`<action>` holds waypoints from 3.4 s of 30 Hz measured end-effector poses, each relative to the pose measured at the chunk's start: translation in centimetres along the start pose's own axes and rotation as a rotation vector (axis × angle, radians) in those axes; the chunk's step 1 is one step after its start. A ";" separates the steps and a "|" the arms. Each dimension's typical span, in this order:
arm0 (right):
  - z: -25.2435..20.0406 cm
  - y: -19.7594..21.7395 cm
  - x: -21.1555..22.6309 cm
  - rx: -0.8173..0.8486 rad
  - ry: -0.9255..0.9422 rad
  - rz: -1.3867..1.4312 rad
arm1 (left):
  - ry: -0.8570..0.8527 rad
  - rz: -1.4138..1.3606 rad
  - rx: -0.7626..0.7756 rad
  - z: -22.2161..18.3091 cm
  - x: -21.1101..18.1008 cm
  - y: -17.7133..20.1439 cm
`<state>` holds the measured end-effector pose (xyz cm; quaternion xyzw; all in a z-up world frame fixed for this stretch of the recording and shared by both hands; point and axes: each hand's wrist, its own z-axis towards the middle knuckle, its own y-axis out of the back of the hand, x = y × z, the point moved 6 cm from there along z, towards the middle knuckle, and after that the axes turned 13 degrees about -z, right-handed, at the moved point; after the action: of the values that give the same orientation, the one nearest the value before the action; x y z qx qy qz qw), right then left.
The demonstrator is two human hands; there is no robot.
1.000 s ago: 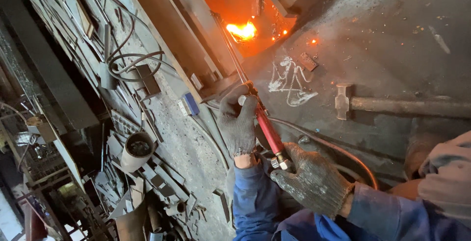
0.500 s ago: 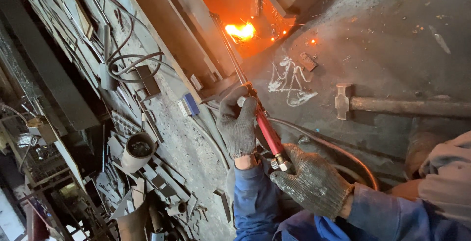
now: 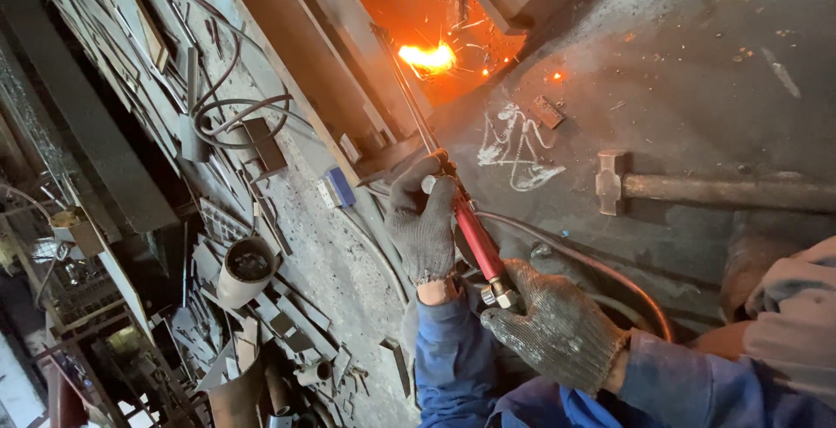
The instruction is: Using an oxy-fuel torch to heat and cut industrial metal parts on a factory floor.
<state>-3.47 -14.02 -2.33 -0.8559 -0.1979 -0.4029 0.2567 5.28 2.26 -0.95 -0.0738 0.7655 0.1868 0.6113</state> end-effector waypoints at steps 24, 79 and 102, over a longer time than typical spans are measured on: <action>0.5 0.2 -0.6 -0.070 0.133 -0.039 | -0.007 0.003 0.024 0.5 1.1 -0.1; 6.0 -0.2 -5.7 -0.712 0.410 -0.984 | -0.626 -0.671 -0.128 -4.9 -9.1 15.7; -1.8 -6.4 -0.6 -0.342 -0.076 -0.533 | -0.410 -0.155 0.221 -1.9 -0.5 5.5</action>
<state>-8.37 -10.08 -0.02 -0.8190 -0.3542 -0.4511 -0.0131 1.77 6.53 0.92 -0.0258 0.6332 0.0655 0.7708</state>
